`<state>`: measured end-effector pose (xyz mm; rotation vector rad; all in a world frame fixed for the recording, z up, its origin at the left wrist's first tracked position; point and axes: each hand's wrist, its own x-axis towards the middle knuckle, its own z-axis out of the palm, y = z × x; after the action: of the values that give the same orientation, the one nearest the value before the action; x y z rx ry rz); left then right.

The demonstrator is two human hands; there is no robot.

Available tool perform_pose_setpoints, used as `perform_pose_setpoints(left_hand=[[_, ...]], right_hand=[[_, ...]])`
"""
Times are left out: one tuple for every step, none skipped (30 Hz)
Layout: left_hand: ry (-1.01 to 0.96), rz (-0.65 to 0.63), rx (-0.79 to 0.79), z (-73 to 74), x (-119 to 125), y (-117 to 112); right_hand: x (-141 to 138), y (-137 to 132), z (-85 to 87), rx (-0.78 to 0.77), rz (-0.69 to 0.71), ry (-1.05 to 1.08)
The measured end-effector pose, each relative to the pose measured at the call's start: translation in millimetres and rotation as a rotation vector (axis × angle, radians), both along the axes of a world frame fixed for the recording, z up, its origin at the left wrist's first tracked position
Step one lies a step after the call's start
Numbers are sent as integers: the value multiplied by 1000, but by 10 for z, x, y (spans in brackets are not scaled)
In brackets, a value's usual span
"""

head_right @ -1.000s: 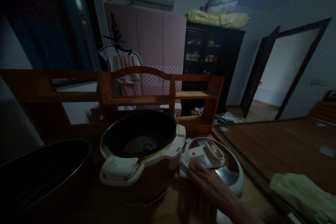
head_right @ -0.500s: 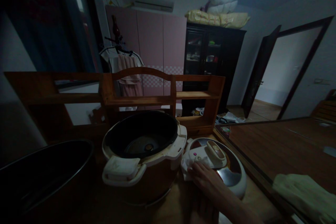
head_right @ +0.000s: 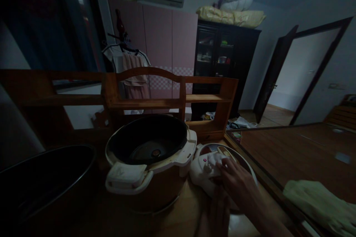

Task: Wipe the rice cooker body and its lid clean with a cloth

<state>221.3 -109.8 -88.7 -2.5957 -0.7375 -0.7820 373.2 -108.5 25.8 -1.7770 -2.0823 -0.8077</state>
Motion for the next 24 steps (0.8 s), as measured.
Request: perform_pose_setpoints(left_hand=[[-21, -2, 13, -64, 48, 11], [-49, -1, 22, -129, 92, 18], [-74, 4, 21, -191, 128, 23], [-93, 15, 9, -246, 156, 25], [-107, 26, -5, -290, 176, 25], [-117, 40, -21, -319, 188, 24], [-127, 51, -29, -334, 193, 23], [-136, 55, -29, -338, 193, 22], [-146, 52, -21, -332, 190, 23], [-153, 47, -15, -323, 187, 24], [-155, 40, -12, -314, 184, 26], [-153, 32, -10, -309, 183, 28], [-149, 32, -11, -310, 183, 29], [-146, 32, -15, -317, 185, 29], [-143, 28, -17, -330, 188, 29], [-144, 26, -18, -345, 191, 29], [-151, 24, -18, -360, 194, 29], [-156, 20, -20, -373, 196, 30], [-156, 13, -22, -381, 197, 32], [-152, 0, -20, -384, 197, 36], [-147, -5, -22, -383, 196, 40], [-144, -9, -24, -380, 196, 44], [-146, -9, -21, -378, 196, 48], [-156, -5, -16, -379, 197, 50]], right_hand=[[36, -5, 14, 14, -29, 8], [71, -1, 8, 13, -53, 16], [105, 11, -19, 1, -71, 25], [138, 28, -66, -23, -82, 37], [170, 50, -128, -47, -85, 51], [199, 75, -199, -72, -81, 65], [225, 100, -271, -91, -66, 77], [246, 125, -336, -100, -55, 85], [261, 147, -390, -102, -50, 89], [269, 167, -427, -99, -45, 91], [270, 184, -447, -94, -44, 93], [264, 199, -449, -92, -43, 93], [250, 213, -437, -98, -42, 95], [232, 225, -413, -109, -42, 97], [209, 237, -383, -123, -44, 99], [186, 249, -350, -139, -43, 101], [162, 261, -319, -152, -42, 102], [141, 272, -293, -159, -36, 103], [123, 283, -275, -162, -27, 106], [110, 293, -265, -162, -16, 109], [101, 302, -265, -161, -6, 111], [95, 308, -275, -158, 4, 113], [94, 313, -292, -149, 13, 110], [94, 315, -316, -141, 19, 101]])
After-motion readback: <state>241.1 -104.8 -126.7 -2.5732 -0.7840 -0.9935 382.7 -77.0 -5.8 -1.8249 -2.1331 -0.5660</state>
